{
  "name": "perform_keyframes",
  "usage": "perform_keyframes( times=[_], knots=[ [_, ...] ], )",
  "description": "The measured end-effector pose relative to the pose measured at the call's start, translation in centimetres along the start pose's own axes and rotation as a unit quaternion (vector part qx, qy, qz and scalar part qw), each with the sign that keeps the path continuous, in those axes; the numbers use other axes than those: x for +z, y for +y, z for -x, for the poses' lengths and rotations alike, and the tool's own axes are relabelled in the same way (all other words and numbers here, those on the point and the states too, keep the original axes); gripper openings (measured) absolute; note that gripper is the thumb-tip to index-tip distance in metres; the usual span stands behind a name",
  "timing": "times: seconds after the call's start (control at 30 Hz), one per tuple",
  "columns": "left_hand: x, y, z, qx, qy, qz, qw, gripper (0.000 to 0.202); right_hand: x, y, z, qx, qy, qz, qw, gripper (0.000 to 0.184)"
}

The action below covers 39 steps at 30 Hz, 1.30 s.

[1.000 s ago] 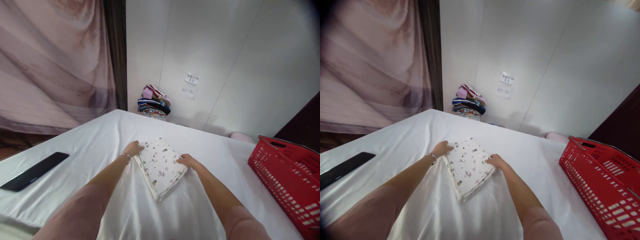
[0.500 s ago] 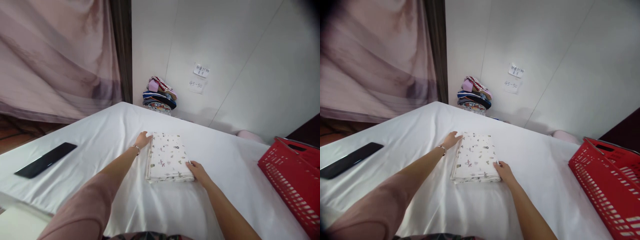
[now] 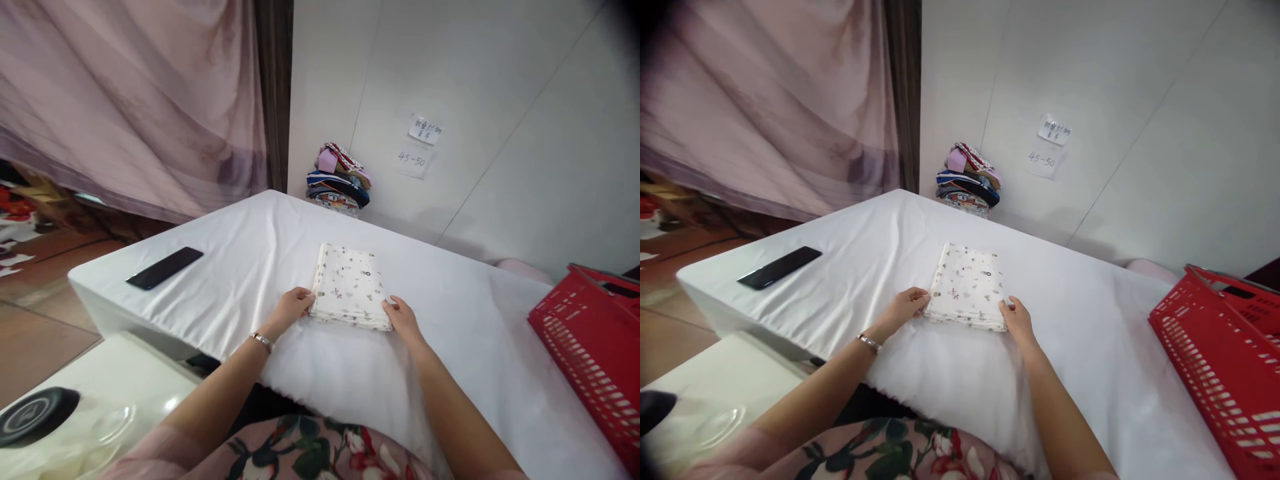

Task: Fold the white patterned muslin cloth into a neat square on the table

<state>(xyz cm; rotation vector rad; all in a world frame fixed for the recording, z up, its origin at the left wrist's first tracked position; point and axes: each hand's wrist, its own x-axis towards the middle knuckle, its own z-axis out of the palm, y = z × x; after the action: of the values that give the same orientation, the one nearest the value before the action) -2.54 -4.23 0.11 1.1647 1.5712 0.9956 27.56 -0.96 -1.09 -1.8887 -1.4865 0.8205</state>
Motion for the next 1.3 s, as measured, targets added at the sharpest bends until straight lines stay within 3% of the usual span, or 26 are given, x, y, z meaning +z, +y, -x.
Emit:
perform_keyframes(
  times=[0.1,0.17,0.27,0.4,0.57,0.77,1.03,1.3],
  knots=[
    [0.1,-0.6,1.1,0.02,0.017,-0.016,1.0,0.021,0.5,0.0,1.6,-0.133,0.077,0.039,0.987,0.042],
    [0.2,-1.0,1.4,0.027,0.024,-0.028,0.999,0.016,1.3,-0.7,2.7,-0.234,0.085,0.032,0.968,0.033],
    [0.4,-1.3,1.6,0.02,0.027,-0.023,0.999,0.012,3.3,-2.8,4.2,-0.353,0.029,0.018,0.935,0.023],
    [0.4,-1.5,1.9,0.009,0.025,0.023,0.999,0.012,6.5,-6.4,4.8,-0.446,-0.035,0.036,0.894,0.018],
    [0.2,-1.7,2.3,0.021,0.01,0.009,1.0,0.014,9.1,-8.3,4.4,-0.458,-0.049,0.099,0.882,0.014],
    [0.1,-2.0,2.9,0.06,0.01,-0.046,0.997,0.021,9.5,-7.4,4.6,-0.471,-0.051,0.097,0.875,0.014],
    [0.4,-2.0,3.1,0.052,0.03,-0.095,0.994,0.023,9.8,-7.3,4.8,-0.419,-0.022,-0.007,0.908,0.023],
    [0.4,-1.7,3.2,0.07,0.035,-0.102,0.992,0.019,10.1,-7.5,5.2,-0.476,-0.027,0.102,0.873,0.016]
  ],
)
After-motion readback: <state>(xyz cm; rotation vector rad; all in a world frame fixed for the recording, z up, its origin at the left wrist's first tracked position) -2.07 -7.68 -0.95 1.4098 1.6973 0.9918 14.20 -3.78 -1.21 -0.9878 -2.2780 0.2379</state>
